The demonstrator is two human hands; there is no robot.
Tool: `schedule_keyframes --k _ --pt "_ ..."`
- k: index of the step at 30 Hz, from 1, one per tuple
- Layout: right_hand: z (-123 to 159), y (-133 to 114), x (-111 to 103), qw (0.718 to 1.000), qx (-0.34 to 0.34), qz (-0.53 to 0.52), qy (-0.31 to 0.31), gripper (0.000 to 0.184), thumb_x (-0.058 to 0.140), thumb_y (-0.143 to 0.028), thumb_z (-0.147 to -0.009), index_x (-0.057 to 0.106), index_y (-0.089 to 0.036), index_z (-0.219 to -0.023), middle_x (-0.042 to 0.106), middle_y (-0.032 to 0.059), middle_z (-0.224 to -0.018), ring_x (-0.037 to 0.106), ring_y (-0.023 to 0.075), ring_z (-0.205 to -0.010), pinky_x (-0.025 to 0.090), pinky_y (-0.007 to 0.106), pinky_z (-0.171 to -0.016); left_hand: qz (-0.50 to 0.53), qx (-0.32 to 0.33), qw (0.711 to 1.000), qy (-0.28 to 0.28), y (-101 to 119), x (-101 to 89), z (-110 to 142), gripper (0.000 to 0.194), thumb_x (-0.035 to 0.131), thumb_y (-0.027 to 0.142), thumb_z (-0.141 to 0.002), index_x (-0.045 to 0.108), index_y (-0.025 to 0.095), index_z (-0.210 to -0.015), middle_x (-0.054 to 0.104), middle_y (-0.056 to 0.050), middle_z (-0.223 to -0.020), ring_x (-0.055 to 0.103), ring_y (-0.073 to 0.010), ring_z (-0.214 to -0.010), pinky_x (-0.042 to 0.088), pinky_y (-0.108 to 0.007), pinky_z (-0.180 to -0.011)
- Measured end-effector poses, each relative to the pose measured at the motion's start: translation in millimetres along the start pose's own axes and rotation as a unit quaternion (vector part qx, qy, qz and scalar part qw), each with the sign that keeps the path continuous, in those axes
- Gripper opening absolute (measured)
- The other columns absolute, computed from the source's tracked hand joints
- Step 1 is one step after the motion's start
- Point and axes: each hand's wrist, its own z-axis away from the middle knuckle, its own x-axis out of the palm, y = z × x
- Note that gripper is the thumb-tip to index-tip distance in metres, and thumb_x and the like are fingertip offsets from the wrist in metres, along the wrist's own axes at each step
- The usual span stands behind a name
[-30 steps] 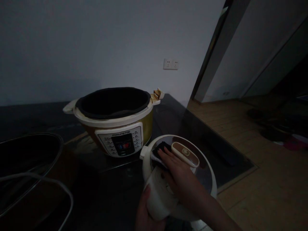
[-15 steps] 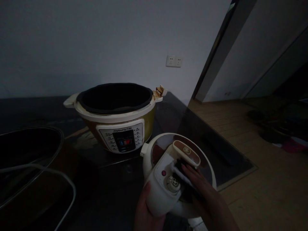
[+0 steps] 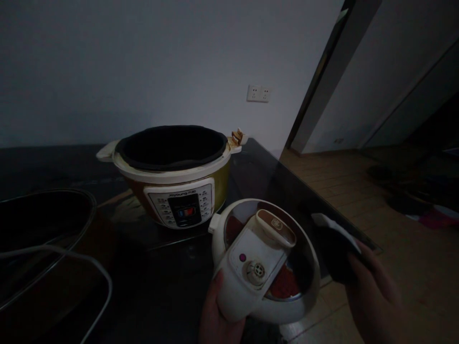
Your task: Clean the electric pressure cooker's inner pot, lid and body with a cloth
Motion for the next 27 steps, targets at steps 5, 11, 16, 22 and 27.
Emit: schedule_keyframes --k 5,11,16,22,27 --pt "-2.7 -51.3 45.1 0.955 -0.226 0.038 -0.190 0.045 0.044 -0.022 -0.089 0.047 -0.031 -0.134 0.049 0.0024 -0.141 0.041 0.0230 -0.132 0.036 0.045 -0.108 -0.004 -0.006 1.000 0.015 1.7 3.8 -1.4 0.031 0.044 0.024 -0.094 0.068 0.027 -0.113 0.065 -0.005 -0.119 0.060 -0.0236 -0.114 0.030 -0.042 -0.111" --pt "-34.3 -75.9 73.0 0.866 -0.362 0.184 -0.291 0.058 0.044 -0.005 -0.080 0.048 -0.024 -0.134 0.044 0.0041 -0.145 0.029 0.0234 -0.139 0.026 0.054 -0.112 0.004 -0.016 1.000 -0.011 0.6 4.5 -3.6 0.029 0.050 0.031 -0.091 0.068 0.028 -0.113 0.063 -0.004 -0.123 0.057 -0.0247 -0.117 0.030 -0.039 -0.111" --pt "-49.7 -92.7 80.4 0.848 -0.351 0.227 -0.326 0.050 0.049 -0.010 -0.083 0.052 -0.023 -0.131 0.048 0.0049 -0.142 0.039 0.0235 -0.133 0.035 0.048 -0.108 -0.004 -0.006 0.999 0.035 2.3 3.3 -0.2 0.030 0.047 0.025 -0.093 0.068 0.026 -0.114 0.064 -0.005 -0.122 0.057 -0.0232 -0.118 0.031 -0.040 -0.111" --pt "-60.3 -104.3 95.4 0.883 -0.282 0.217 -0.305 0.036 0.045 -0.018 -0.089 0.058 -0.019 -0.122 0.061 0.0086 -0.126 0.057 0.0238 -0.115 0.044 0.042 -0.099 0.013 -0.003 0.999 -0.034 1.5 -4.4 -0.4 0.034 0.041 0.027 -0.095 0.067 0.026 -0.117 0.063 -0.006 -0.123 0.059 -0.0228 -0.116 0.033 -0.037 -0.109" --pt "-76.2 -83.8 101.8 0.917 -0.213 0.043 -0.336 0.030 0.045 -0.028 -0.092 0.062 -0.022 -0.115 0.068 0.0058 -0.114 0.063 0.0213 -0.104 0.048 0.038 -0.094 0.027 -0.001 0.995 -0.098 0.2 -2.2 -3.4 0.038 0.033 0.028 -0.098 0.062 0.027 -0.123 0.059 -0.005 -0.128 0.055 -0.0206 -0.120 0.033 -0.035 -0.109"
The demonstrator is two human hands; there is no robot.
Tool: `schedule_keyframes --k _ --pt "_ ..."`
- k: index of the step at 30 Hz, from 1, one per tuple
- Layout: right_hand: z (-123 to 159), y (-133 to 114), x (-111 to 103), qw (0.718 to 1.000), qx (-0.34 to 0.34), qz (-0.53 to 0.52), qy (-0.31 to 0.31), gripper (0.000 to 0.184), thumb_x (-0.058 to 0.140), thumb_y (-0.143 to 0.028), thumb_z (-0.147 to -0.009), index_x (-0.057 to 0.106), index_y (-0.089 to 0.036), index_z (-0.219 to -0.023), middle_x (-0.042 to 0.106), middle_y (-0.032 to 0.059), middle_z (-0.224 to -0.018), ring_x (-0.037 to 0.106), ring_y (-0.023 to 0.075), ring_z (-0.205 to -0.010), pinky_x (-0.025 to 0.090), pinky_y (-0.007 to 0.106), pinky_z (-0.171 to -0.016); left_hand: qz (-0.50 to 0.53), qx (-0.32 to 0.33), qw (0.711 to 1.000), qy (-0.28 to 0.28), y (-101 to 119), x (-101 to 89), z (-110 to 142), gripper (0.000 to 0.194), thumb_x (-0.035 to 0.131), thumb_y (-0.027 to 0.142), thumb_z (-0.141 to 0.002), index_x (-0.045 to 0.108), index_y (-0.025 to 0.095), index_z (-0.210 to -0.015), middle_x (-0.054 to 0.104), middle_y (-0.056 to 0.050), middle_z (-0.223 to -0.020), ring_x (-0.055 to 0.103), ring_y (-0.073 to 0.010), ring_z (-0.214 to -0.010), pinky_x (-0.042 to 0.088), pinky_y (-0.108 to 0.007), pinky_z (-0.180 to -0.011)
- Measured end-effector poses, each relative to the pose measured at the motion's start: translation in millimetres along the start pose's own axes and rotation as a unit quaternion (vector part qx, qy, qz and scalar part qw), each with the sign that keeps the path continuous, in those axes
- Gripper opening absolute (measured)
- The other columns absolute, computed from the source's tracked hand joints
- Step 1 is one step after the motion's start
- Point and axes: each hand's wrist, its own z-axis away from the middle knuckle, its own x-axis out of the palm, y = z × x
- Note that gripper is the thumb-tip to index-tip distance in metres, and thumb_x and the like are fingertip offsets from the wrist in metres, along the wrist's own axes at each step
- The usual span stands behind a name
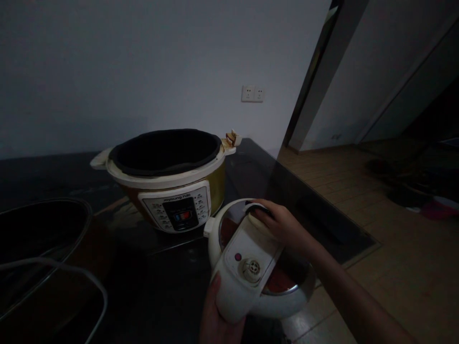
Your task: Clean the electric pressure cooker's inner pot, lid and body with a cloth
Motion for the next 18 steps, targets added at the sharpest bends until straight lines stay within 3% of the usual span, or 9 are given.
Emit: schedule_keyframes --k 4,10,13,18 --pt "26.1 18.1 -0.1 0.996 -0.036 -0.065 0.040 0.038 0.043 -0.029 -0.094 0.051 -0.027 -0.131 0.054 0.0041 -0.136 0.049 0.0196 -0.125 0.036 0.040 -0.108 -0.012 -0.003 1.000 0.007 -1.1 7.7 -2.4 0.039 0.030 0.027 -0.099 0.060 0.027 -0.124 0.057 -0.005 -0.130 0.055 -0.0193 -0.120 0.030 -0.034 -0.110" --pt "83.2 15.9 13.2 0.991 -0.088 0.083 0.063 0.060 0.041 -0.011 -0.089 0.033 -0.035 -0.143 0.023 0.0008 -0.155 0.015 0.0235 -0.143 0.026 0.052 -0.112 -0.009 0.003 1.000 0.019 -2.9 5.3 -2.5 0.038 0.034 0.031 -0.098 0.060 0.027 -0.124 0.055 -0.006 -0.132 0.052 -0.0223 -0.123 0.023 -0.038 -0.113" --pt "95.4 8.0 19.8 0.973 -0.126 0.183 0.059 0.070 0.040 -0.001 -0.082 0.033 -0.033 -0.144 0.025 0.0009 -0.155 0.007 0.0255 -0.144 0.024 0.059 -0.110 -0.016 -0.001 1.000 0.017 -2.8 3.8 -2.4 0.038 0.033 0.031 -0.098 0.059 0.027 -0.125 0.056 -0.006 -0.131 0.051 -0.0230 -0.124 0.018 -0.039 -0.115" --pt "76.5 -4.5 15.3 0.955 -0.151 0.254 0.041 0.076 0.039 0.003 -0.072 0.035 -0.024 -0.143 0.034 0.0035 -0.151 0.014 0.0239 -0.143 0.022 0.059 -0.111 -0.020 0.009 1.000 0.012 -2.5 1.8 -4.0 0.038 0.033 0.031 -0.098 0.060 0.027 -0.124 0.057 -0.005 -0.130 0.053 -0.0223 -0.123 0.016 -0.039 -0.116"
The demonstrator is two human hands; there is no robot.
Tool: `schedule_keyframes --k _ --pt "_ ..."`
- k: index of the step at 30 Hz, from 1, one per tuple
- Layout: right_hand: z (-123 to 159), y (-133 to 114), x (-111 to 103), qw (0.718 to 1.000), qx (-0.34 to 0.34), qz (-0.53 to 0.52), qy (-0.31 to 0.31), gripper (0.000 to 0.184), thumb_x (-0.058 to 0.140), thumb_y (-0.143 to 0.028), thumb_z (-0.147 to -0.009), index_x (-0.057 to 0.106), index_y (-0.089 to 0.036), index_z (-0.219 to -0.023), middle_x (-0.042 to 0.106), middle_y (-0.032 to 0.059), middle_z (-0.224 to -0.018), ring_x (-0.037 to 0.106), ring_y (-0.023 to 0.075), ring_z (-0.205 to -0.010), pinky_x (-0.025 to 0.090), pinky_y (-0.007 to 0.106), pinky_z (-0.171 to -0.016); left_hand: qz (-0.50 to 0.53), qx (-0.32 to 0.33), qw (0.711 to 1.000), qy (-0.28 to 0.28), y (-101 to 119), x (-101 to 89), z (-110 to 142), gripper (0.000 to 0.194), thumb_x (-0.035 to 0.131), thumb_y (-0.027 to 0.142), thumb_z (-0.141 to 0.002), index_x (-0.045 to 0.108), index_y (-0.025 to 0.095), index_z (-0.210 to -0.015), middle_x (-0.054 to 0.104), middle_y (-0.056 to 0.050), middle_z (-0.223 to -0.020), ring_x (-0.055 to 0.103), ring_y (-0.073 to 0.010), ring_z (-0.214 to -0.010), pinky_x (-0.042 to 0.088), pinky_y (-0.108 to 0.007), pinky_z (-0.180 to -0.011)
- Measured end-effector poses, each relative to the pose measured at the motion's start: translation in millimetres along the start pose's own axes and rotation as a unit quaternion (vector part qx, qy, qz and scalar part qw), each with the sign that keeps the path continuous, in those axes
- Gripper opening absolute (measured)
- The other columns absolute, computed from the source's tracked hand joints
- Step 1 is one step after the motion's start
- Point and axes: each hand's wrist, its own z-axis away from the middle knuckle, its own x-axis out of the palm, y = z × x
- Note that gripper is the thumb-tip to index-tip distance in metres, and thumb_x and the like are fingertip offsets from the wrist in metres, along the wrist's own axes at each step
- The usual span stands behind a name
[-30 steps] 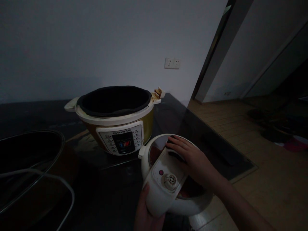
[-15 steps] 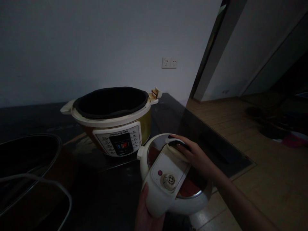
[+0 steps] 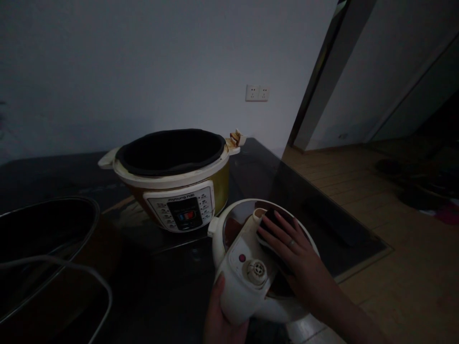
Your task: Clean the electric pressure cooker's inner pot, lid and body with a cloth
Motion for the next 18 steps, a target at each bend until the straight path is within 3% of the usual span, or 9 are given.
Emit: schedule_keyframes --k 4,10,14,18 --pt "-28.9 7.9 -2.3 1.000 0.008 -0.009 -0.024 0.072 0.044 0.001 -0.069 0.045 -0.023 -0.137 0.042 0.0035 -0.146 0.029 0.0227 -0.139 0.023 0.055 -0.112 0.009 -0.010 1.000 -0.025 0.6 -5.5 0.3 0.040 0.030 0.034 -0.098 0.058 0.026 -0.126 0.056 -0.005 -0.132 0.051 -0.0226 -0.124 0.017 -0.039 -0.115" --pt "-48.1 15.0 1.2 0.993 0.090 -0.075 0.003 0.042 0.044 -0.017 -0.086 0.055 -0.018 -0.126 0.056 0.0082 -0.134 0.050 0.0226 -0.125 0.036 0.048 -0.108 -0.004 -0.007 1.000 0.011 2.3 -17.1 7.1 0.042 0.028 0.036 -0.099 0.057 0.026 -0.128 0.058 -0.005 -0.130 0.049 -0.0214 -0.127 0.018 -0.038 -0.115" --pt "-52.0 22.0 3.1 0.968 0.167 -0.185 0.012 0.038 0.041 -0.030 -0.091 0.058 -0.022 -0.124 0.061 0.0073 -0.128 0.056 0.0230 -0.118 0.043 0.043 -0.102 -0.014 -0.014 1.000 -0.012 3.0 -18.1 7.6 0.043 0.027 0.037 -0.099 0.055 0.026 -0.130 0.057 -0.005 -0.132 0.048 -0.0215 -0.128 0.016 -0.039 -0.116" --pt "-52.6 51.9 7.4 0.931 0.207 -0.300 0.032 0.034 0.047 -0.038 -0.087 0.067 -0.023 -0.110 0.068 0.0049 -0.116 0.063 0.0220 -0.107 0.046 0.039 -0.097 -0.007 -0.016 0.999 -0.044 2.9 -18.2 6.2 0.046 0.022 0.040 -0.099 0.050 0.027 -0.134 0.053 -0.005 -0.136 0.045 -0.0205 -0.130 0.013 -0.038 -0.117"
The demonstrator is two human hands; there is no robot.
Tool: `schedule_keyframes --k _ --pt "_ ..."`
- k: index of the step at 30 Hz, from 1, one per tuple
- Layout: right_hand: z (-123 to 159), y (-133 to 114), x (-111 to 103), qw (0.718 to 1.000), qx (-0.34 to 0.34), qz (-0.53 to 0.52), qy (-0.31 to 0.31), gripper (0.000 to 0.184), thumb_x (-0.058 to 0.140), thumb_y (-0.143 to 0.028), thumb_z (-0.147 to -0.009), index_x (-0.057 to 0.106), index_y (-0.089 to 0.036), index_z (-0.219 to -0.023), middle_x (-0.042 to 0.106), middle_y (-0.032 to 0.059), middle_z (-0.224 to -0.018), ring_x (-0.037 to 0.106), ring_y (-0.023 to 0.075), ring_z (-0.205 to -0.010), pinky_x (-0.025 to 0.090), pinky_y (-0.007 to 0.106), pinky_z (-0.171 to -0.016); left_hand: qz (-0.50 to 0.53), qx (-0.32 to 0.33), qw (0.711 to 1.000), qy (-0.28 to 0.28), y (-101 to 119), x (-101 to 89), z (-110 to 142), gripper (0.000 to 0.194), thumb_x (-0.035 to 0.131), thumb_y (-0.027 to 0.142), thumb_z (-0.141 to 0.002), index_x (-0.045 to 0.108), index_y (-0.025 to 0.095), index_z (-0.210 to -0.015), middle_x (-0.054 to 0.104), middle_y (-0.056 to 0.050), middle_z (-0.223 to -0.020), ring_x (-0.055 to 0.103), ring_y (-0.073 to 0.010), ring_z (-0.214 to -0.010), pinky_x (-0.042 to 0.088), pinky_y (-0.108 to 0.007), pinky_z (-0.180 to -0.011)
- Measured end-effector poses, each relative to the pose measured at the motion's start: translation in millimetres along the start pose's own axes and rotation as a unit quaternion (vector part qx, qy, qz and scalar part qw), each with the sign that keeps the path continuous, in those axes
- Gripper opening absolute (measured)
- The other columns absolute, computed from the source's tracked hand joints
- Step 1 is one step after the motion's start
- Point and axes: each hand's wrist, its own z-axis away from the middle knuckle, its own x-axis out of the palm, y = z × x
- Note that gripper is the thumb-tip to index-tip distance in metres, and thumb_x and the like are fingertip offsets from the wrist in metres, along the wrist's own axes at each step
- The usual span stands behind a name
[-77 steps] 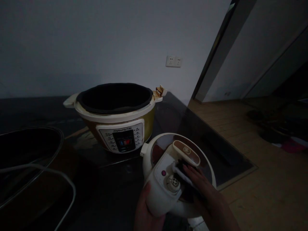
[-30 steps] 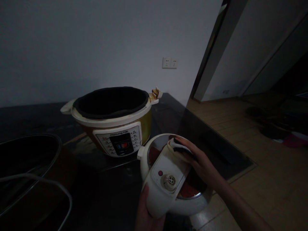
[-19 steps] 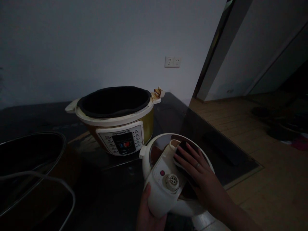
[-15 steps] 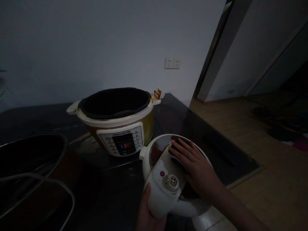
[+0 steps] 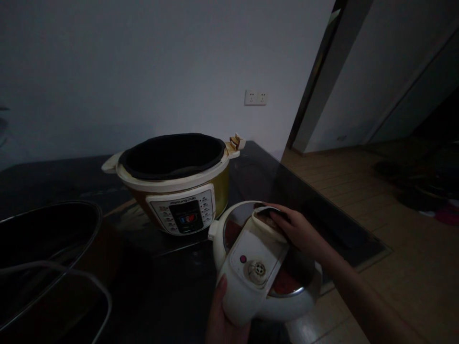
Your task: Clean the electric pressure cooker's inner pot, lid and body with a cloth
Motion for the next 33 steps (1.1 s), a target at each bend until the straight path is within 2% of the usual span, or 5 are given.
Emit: schedule_keyframes --k 8,15,23,28,33 --pt "-1.8 62.6 -47.1 0.985 0.054 0.021 0.165 0.043 0.051 -0.044 -0.083 0.064 -0.017 -0.114 0.065 0.0117 -0.120 0.058 0.0279 -0.115 0.040 0.048 -0.102 0.005 -0.008 1.000 -0.016 -0.2 -2.1 0.3 0.047 0.020 0.042 -0.099 0.048 0.029 -0.135 0.051 -0.004 -0.137 0.044 -0.0215 -0.130 0.013 -0.040 -0.116" --pt "25.5 61.5 -20.4 1.000 0.018 0.020 0.003 0.038 0.049 -0.037 -0.089 0.060 -0.023 -0.124 0.054 0.0058 -0.135 0.046 0.0229 -0.129 0.030 0.047 -0.111 -0.001 0.010 0.999 0.040 -3.1 7.9 -0.4 0.044 0.026 0.039 -0.098 0.055 0.029 -0.129 0.056 -0.004 -0.133 0.049 -0.0219 -0.127 0.020 -0.041 -0.115" --pt "92.2 39.5 -16.1 0.990 -0.053 0.130 0.032 0.043 0.041 -0.021 -0.094 0.045 -0.030 -0.136 0.047 0.0044 -0.142 0.037 0.0209 -0.133 0.032 0.049 -0.109 0.005 0.009 0.998 0.054 -3.1 9.7 -2.9 0.044 0.026 0.038 -0.099 0.058 0.028 -0.127 0.057 -0.004 -0.132 0.052 -0.0213 -0.124 0.027 -0.038 -0.113" --pt "140.0 16.3 18.8 0.937 -0.193 0.281 0.070 0.055 0.039 -0.014 -0.093 0.030 -0.027 -0.145 0.048 0.0026 -0.139 0.036 0.0155 -0.132 0.038 0.035 -0.107 0.018 0.037 0.997 0.071 -6.0 16.8 -5.1 0.041 0.029 0.036 -0.098 0.059 0.028 -0.125 0.058 -0.003 -0.131 0.054 -0.0213 -0.122 0.035 -0.036 -0.108" --pt "156.4 -6.5 54.5 0.875 -0.328 0.350 0.060 0.040 0.039 -0.020 -0.095 0.048 -0.022 -0.134 0.062 -0.0003 -0.122 0.050 0.0151 -0.122 0.030 0.032 -0.111 -0.029 -0.047 0.996 0.071 2.6 20.5 -0.8 0.040 0.034 0.034 -0.096 0.065 0.022 -0.119 0.066 -0.006 -0.119 0.060 -0.0237 -0.115 0.039 -0.037 -0.105"
